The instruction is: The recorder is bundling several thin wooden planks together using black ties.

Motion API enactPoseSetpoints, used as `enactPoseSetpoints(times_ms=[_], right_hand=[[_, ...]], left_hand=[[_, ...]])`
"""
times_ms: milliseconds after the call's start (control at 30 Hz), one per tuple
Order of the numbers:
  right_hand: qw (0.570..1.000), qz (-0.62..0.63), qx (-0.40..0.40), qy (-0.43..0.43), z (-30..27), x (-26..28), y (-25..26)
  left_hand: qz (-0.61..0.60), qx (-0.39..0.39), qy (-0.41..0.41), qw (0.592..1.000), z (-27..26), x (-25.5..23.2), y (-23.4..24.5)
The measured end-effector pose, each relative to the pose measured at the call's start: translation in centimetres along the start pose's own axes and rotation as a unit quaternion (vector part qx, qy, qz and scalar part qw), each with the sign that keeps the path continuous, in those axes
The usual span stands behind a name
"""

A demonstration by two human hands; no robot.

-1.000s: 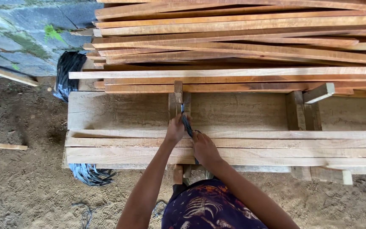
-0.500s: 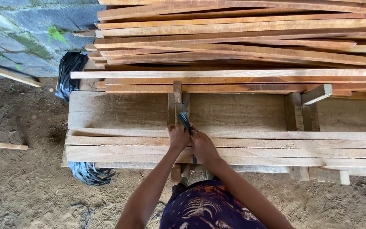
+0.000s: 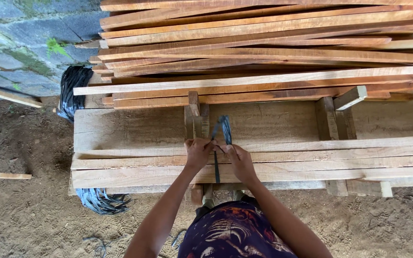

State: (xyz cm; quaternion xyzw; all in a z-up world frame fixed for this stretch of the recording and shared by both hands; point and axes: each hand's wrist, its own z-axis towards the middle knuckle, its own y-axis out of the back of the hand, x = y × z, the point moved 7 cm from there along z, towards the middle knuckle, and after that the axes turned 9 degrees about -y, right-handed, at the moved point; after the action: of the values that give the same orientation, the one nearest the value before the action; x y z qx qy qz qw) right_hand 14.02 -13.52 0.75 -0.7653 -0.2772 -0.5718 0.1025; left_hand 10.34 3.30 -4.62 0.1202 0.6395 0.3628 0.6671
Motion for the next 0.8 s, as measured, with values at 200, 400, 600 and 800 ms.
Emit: enactPoseSetpoints(times_ms=[200, 400, 600, 800], right_hand=[[0.999, 0.011, -0.007, 0.041, 0.8, 0.2, 0.9], [0.997, -0.019, 0.003, 0.073, 0.9, 3.7, 0.5], [0.988, -0.099, 0.021, 0.113, 2.5, 4.7, -1.3], [0.985, -0.117, 0.051, 0.119, 3.1, 9.2, -3.3]], left_hand=[[-0.136, 0.057, 0.069, 0.987, 0.0, 0.9, 0.3], [-0.15, 0.077, 0.063, 0.984, 0.1, -0.4, 1.2], [-0.106, 0.038, 0.003, 0.994, -0.1, 2.9, -0.9], [-0.013, -0.026, -0.032, 0.999, -0.6, 5.2, -2.2]])
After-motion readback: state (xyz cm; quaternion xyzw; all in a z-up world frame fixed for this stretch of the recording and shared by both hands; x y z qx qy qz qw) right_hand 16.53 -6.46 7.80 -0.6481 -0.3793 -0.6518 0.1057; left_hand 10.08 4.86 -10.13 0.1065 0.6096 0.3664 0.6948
